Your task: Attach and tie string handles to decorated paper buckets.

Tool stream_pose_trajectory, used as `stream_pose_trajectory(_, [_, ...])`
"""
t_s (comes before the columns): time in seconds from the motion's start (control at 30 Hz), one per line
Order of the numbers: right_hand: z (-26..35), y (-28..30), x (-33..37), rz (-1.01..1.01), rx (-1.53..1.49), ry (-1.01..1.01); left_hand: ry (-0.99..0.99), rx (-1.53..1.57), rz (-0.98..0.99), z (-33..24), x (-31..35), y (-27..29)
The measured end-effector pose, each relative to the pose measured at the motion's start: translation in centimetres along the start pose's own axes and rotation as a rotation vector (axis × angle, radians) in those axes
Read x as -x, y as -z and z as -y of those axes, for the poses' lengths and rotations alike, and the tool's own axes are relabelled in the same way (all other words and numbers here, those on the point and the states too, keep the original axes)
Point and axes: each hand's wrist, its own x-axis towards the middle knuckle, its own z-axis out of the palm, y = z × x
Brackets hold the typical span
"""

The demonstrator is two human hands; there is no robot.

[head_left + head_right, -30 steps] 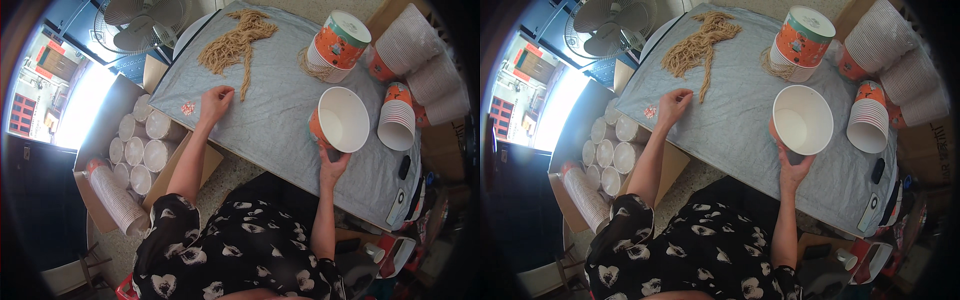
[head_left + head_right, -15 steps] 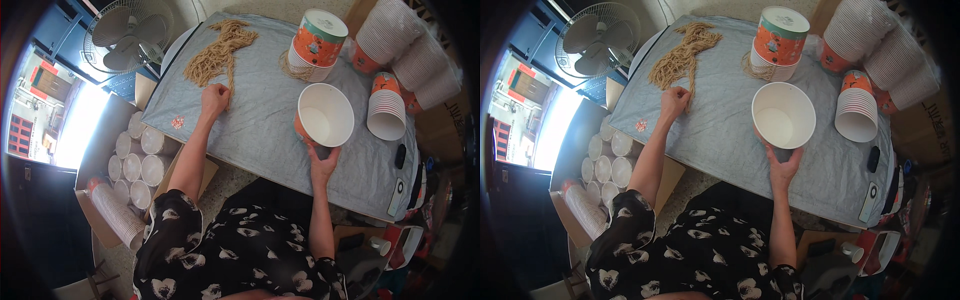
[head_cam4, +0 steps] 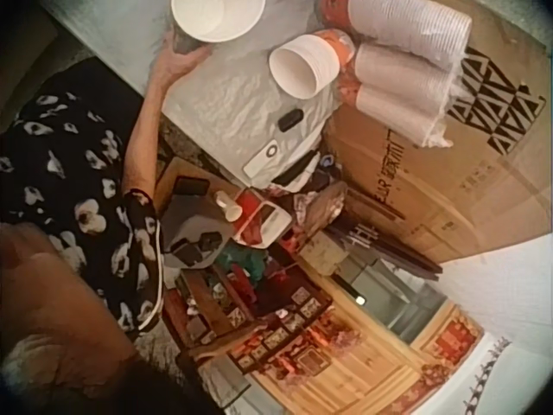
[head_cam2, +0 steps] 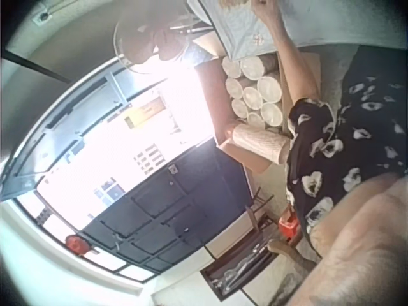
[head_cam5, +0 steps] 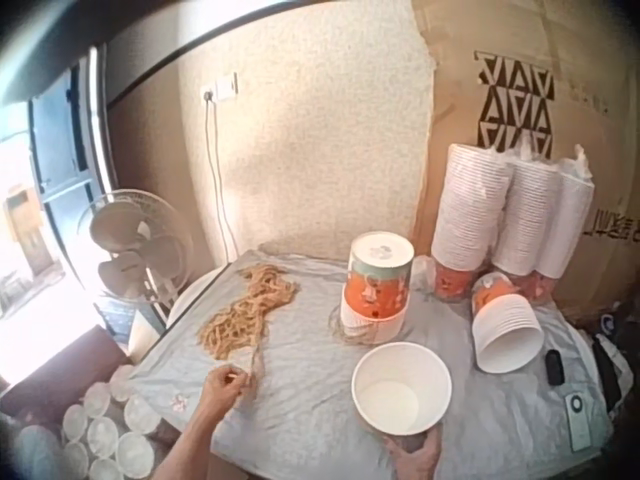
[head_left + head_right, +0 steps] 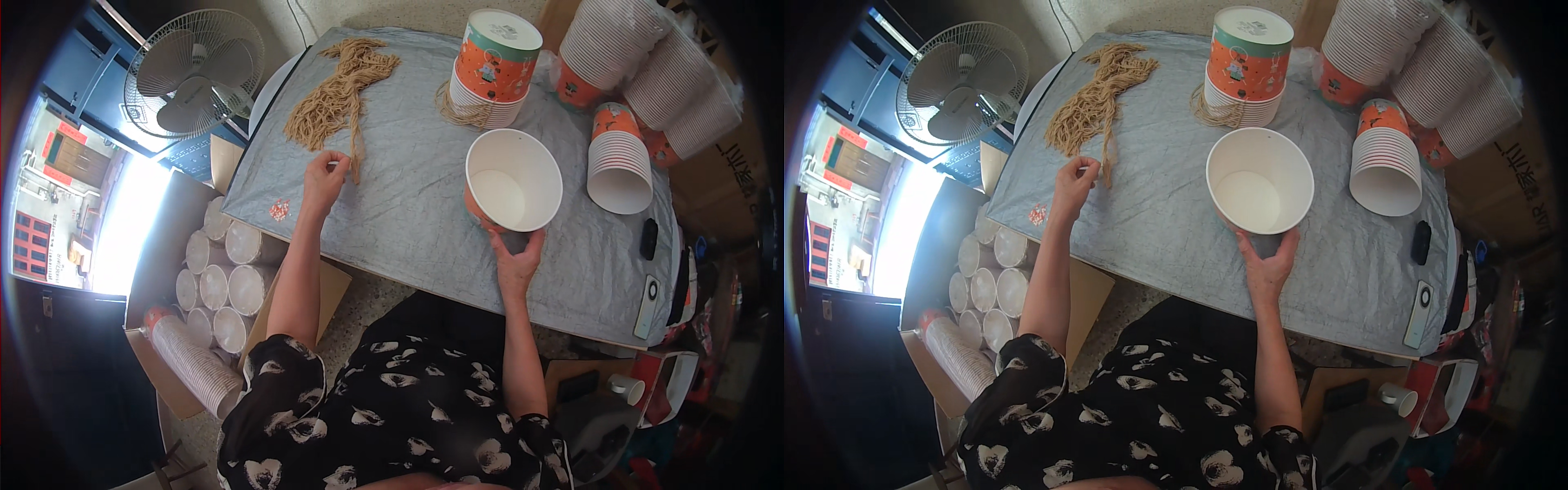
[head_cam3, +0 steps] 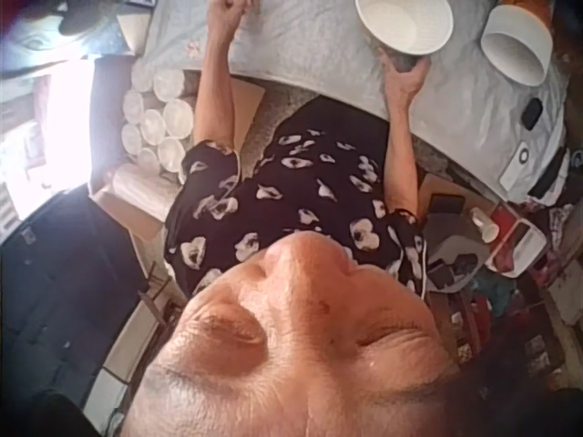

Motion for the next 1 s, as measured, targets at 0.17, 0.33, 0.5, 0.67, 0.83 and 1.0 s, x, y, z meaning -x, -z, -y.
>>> stream_pose_trajectory(0.17, [0.1, 0.1, 0.1, -0.003, -0.02, -0.015, 0.129, 0.205, 0.085, -1.5, 3.9, 0.1])
stream_pose_trajectory(0.33, [-0.3, 0.1, -0.1, -0.035, -0.038, -0.021, 0.138, 0.598, 0.225, -2.2, 8.4, -2.0])
stream_pose_trajectory(0.5, [0.0, 0.6, 2.1, -0.101, -0.056, -0.059, 0.534, 0.948, 0.412, -3.2, 13.4, -5.4])
stream_pose_trajectory(0.67, [5.0, 2.1, 5.0, 0.374, -0.427, -0.348, 0.496, 0.734, 0.59, -6.1, 17.7, -9.3])
stream_pose_trajectory(0.83, [6.2, 2.5, 6.0, 0.596, -0.766, -0.568, 0.356, 0.729, 0.526, -6.3, 20.4, -12.3])
stream_pose_trajectory(1.0, [4.5, 3.5, 6.6, 0.58, -0.858, -0.667, 0.398, 0.738, 0.555, -6.7, 20.9, -12.7])
